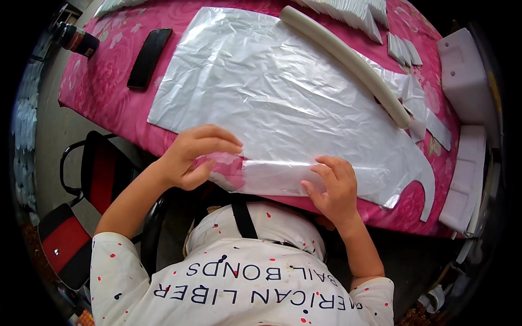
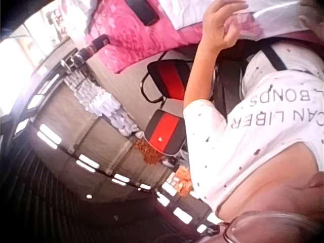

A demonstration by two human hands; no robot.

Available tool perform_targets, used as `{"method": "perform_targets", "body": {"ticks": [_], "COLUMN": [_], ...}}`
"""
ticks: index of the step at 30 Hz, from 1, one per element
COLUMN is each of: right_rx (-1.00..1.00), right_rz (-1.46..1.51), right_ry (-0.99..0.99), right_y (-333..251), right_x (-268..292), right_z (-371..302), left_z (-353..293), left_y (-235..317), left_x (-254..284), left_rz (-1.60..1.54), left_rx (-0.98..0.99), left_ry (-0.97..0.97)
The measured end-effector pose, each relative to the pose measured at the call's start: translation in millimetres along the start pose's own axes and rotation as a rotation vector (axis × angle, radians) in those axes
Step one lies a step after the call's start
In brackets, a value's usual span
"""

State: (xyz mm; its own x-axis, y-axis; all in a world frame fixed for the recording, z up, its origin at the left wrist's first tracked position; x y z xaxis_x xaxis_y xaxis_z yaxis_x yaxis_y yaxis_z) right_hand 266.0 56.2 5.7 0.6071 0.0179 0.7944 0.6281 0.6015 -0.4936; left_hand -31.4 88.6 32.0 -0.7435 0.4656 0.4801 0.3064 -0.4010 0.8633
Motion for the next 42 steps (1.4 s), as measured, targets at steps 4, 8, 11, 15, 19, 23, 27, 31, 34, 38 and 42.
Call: {"method": "perform_targets", "body": {"ticks": [4,8,11,15,19,23,27,31,34,38,42], "right_rx": [-0.024,0.136,0.404,0.56,0.433,0.14,-0.024,0.048,0.039,-0.034,-0.256], "right_rz": [0.019,0.002,-0.152,-0.198,-0.263,-0.228,-0.032,0.017,-0.025,-0.091,-0.092], "right_ry": [-0.186,-0.388,-0.41,-0.237,-0.121,-0.061,0.073,0.016,-0.068,-0.067,0.013], "right_y": [6,3,-11,-24,-2,19,11,-9,-12,-11,-6], "right_x": [7,6,10,24,29,20,8,-24,-46,-59,-52], "right_z": [23,33,39,22,21,19,29,51,58,58,63], "left_z": [80,122,118,91,46,17,22,38,48,41,30], "left_y": [-25,-26,-30,-22,-33,-42,-21,-14,-10,-30,-52], "left_x": [-34,-69,-78,-39,8,19,9,-9,-20,-32,-29], "left_rz": [0.483,0.652,0.52,0.55,0.46,0.609,0.826,0.908,0.945,0.872,0.82], "left_rx": [0.005,0.075,0.182,0.182,0.431,0.486,0.113,-0.177,-0.111,0.124,0.193], "left_ry": [0.18,0.114,0.071,0.268,0.386,0.526,0.536,0.279,0.21,0.037,0.045]}}
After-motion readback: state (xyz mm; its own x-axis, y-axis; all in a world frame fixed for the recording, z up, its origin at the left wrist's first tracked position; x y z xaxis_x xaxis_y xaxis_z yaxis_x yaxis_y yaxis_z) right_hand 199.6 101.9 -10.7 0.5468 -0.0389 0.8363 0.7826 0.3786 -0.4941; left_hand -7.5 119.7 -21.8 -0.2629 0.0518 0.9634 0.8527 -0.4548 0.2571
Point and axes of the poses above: each hand's wrist, its own z-axis towards the middle knuckle, its own x-axis out of the back of the hand, y = z × x, the point moved 1 cm from there along z, towards the middle knuckle, and after that the axes turned 5 degrees about x, right-handed, at the moved point
